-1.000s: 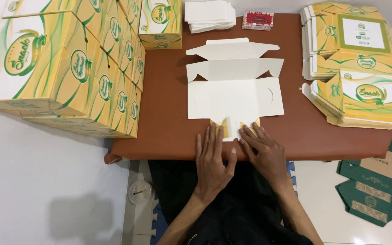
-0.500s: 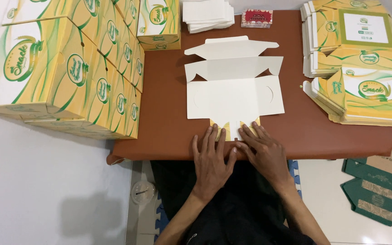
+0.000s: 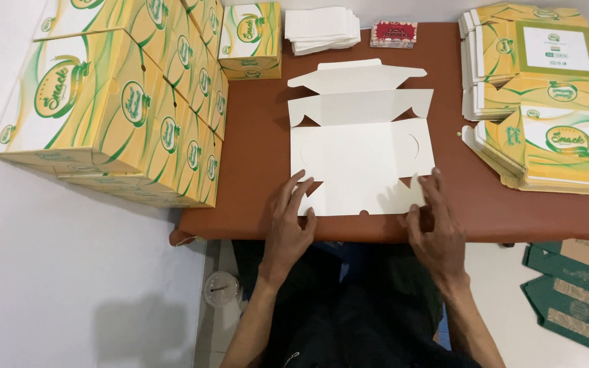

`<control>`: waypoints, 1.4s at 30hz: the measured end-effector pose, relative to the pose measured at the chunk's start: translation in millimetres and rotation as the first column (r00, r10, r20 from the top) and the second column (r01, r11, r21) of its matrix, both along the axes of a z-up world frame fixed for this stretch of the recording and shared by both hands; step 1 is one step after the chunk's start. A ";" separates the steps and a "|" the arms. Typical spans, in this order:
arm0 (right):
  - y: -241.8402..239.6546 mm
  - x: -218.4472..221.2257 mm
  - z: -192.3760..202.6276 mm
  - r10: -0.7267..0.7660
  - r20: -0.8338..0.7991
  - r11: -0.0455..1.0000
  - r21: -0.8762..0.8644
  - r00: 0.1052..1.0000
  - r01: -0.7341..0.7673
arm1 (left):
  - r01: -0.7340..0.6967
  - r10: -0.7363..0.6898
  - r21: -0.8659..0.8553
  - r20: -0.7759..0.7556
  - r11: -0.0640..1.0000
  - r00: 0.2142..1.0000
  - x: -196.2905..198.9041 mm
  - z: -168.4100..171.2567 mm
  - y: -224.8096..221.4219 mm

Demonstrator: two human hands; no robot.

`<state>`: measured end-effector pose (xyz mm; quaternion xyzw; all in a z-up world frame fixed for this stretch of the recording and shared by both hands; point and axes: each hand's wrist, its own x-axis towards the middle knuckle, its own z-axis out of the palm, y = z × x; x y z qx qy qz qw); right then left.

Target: Assembling a cardboard snack box by folding flaps and tucking tabs, then placing a small packet inside.

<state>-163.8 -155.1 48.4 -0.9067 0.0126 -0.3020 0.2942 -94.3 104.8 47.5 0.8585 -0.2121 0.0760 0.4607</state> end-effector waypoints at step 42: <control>-16.6 77.7 -6.6 0.099 -0.035 0.889 -0.445 0.994 -0.105 | -0.071 -0.225 0.494 0.514 0.866 0.828 61.7 -20.2 -45.8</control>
